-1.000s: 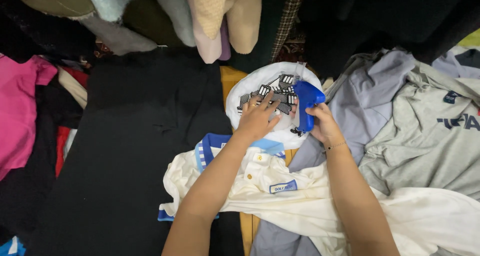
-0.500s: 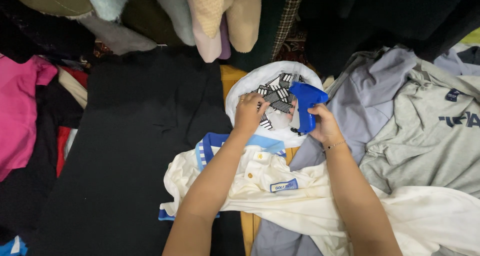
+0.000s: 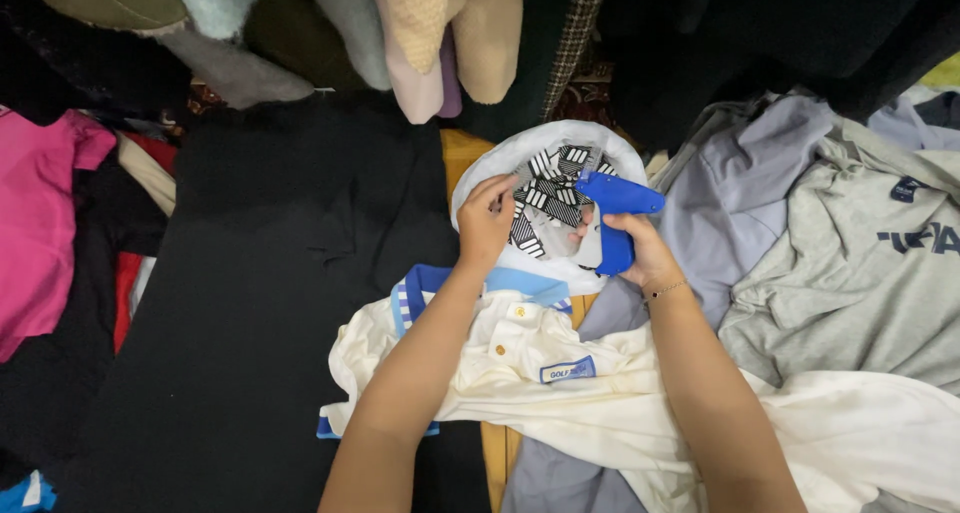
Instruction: The person uses a hot glue gun to attach a patterned fabric patch to the collar of a white polo shirt. They then button the shirt and smooth it out on a black surface.
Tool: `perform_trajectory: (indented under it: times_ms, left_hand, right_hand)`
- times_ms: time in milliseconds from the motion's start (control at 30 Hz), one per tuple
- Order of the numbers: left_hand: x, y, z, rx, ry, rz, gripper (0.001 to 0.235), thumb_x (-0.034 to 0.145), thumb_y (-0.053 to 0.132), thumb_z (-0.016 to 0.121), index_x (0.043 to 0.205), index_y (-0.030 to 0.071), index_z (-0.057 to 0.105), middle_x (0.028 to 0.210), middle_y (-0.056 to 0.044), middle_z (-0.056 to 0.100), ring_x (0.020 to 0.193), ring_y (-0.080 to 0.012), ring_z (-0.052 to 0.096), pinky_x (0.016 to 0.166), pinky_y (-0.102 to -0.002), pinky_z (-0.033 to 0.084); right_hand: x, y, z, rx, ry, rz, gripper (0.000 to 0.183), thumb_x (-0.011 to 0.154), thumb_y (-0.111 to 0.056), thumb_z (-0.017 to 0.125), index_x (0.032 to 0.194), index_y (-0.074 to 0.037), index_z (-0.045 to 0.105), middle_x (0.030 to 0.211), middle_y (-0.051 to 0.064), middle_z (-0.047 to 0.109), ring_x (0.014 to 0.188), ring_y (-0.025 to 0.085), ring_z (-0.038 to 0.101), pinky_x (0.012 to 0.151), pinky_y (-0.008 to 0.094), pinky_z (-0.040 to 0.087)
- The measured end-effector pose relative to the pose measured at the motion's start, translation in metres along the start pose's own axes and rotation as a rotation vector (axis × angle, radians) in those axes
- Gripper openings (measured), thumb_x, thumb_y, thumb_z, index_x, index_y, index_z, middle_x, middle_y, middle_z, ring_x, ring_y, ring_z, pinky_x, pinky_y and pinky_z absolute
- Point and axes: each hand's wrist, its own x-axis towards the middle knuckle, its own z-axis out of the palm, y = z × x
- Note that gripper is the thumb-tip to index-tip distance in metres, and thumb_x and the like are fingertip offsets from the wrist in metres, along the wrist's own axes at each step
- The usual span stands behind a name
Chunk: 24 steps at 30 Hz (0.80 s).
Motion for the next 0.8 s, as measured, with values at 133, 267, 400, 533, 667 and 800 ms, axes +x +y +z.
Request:
perform_trajectory:
  times_ms: [133,267,400,533,667,800]
  left_hand:
    - [0.005,0.02,-0.009,-0.02,0.025,-0.054,0.024,0.085,0.007,0.072,0.105,0.018,0.078,0.107,-0.001,0.074,0.098,-0.0206,0.071,0.071,-0.028,0.061]
    - [0.004,0.028,-0.014,-0.194,-0.005,-0.168,0.026,0.089,0.001,0.068,0.112,0.014,0.067,0.109,-0.005,0.07,0.1,-0.0183,0.068,0.077,-0.027,0.058]
    - [-0.004,-0.01,0.004,-0.427,-0.057,-0.431,0.05,0.085,0.0,0.074,0.126,0.014,0.051,0.099,-0.004,0.072,0.079,-0.0063,0.066,0.072,-0.017,0.055]
    - [-0.006,0.0,0.002,-0.613,-0.086,-0.587,0.044,0.085,0.0,0.073,0.125,0.012,0.06,0.088,0.001,0.072,0.075,-0.0025,0.066,0.066,-0.014,0.054]
    - [-0.01,-0.007,0.005,-0.591,-0.141,-0.579,0.046,0.087,0.0,0.068,0.131,0.016,0.069,0.095,0.001,0.072,0.078,0.0003,0.063,0.066,-0.011,0.054]
    - [-0.012,0.011,0.0,-0.541,-0.153,-0.554,0.054,0.082,0.002,0.079,0.134,0.013,0.068,0.104,-0.009,0.077,0.081,-0.0028,0.066,0.077,-0.017,0.057]
  right_hand:
    - [0.002,0.003,-0.002,0.006,0.004,0.004,0.035,0.084,-0.014,0.069,0.113,0.002,0.061,0.099,0.015,0.064,0.092,0.032,0.071,0.08,0.053,0.064]
    - [-0.001,-0.001,0.005,-0.017,0.002,0.011,0.034,0.083,-0.015,0.068,0.112,0.002,0.06,0.097,0.016,0.062,0.092,0.032,0.071,0.082,0.052,0.063]
    - [-0.001,-0.008,0.006,-0.046,-0.047,0.047,0.035,0.085,-0.021,0.067,0.109,0.003,0.058,0.093,0.016,0.063,0.091,0.031,0.072,0.081,0.049,0.063]
    - [-0.003,-0.004,0.008,0.002,-0.037,0.036,0.032,0.085,-0.018,0.068,0.107,0.004,0.059,0.093,0.016,0.063,0.091,0.032,0.072,0.081,0.052,0.064]
    - [-0.003,-0.002,0.011,-0.008,-0.078,0.106,0.036,0.085,-0.026,0.068,0.105,0.004,0.061,0.091,0.017,0.066,0.09,0.03,0.074,0.078,0.047,0.065]
    - [-0.002,0.007,0.019,-0.041,-0.056,0.101,0.028,0.086,-0.019,0.068,0.102,0.004,0.062,0.091,0.017,0.066,0.086,0.032,0.074,0.073,0.048,0.065]
